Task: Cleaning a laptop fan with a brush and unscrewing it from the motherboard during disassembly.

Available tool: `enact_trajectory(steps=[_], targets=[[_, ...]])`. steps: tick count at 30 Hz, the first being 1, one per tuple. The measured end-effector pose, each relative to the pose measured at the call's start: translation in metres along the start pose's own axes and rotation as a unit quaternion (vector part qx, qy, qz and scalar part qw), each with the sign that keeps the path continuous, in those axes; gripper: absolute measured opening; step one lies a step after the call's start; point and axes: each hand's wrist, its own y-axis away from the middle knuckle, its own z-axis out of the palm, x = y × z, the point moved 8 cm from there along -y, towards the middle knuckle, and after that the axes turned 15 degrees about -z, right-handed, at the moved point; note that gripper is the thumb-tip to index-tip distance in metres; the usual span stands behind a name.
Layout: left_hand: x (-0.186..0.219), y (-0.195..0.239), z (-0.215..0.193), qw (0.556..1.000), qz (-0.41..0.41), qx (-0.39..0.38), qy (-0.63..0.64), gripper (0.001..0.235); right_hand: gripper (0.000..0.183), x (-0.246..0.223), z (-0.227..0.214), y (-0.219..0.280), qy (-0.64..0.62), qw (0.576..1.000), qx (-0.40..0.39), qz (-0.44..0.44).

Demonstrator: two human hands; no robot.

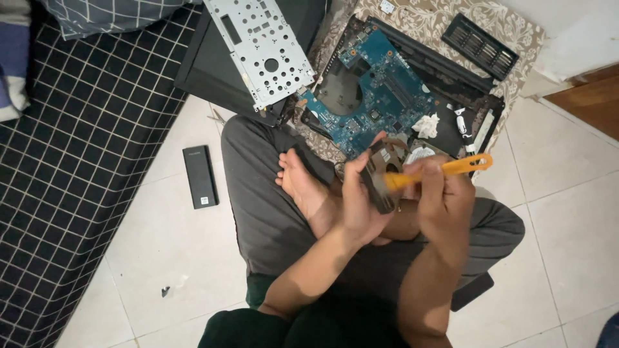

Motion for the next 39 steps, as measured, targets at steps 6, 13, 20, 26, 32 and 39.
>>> enact_trajectory(steps=[6,13,20,26,32,39], targets=[[-0.005,0.000,-0.001,0.998,-0.015,-0.027,-0.055,0.068,0.050,0.005,0.000,0.001,-0.003,0.999,0.014,0.038],[-0.013,-0.002,-0.003,0.998,0.001,-0.044,-0.041,0.065,0.043,0.003,-0.003,0.006,0.032,0.997,0.007,0.072],[-0.005,0.010,0.022,0.995,0.012,-0.044,-0.090,0.062,0.041,0.008,-0.010,0.009,0.040,0.997,0.019,0.070],[-0.015,-0.014,-0.026,0.998,-0.052,0.036,0.027,0.059,0.039,0.011,-0.005,0.011,0.032,0.998,-0.051,0.028],[0.035,0.028,0.031,0.979,-0.081,-0.145,0.121,0.115,0.041,0.019,-0.042,0.033,-0.064,0.990,0.112,0.057],[0.028,0.010,0.030,0.955,-0.113,-0.229,0.152,0.080,0.026,0.002,-0.023,0.055,-0.079,0.983,0.157,-0.052]])
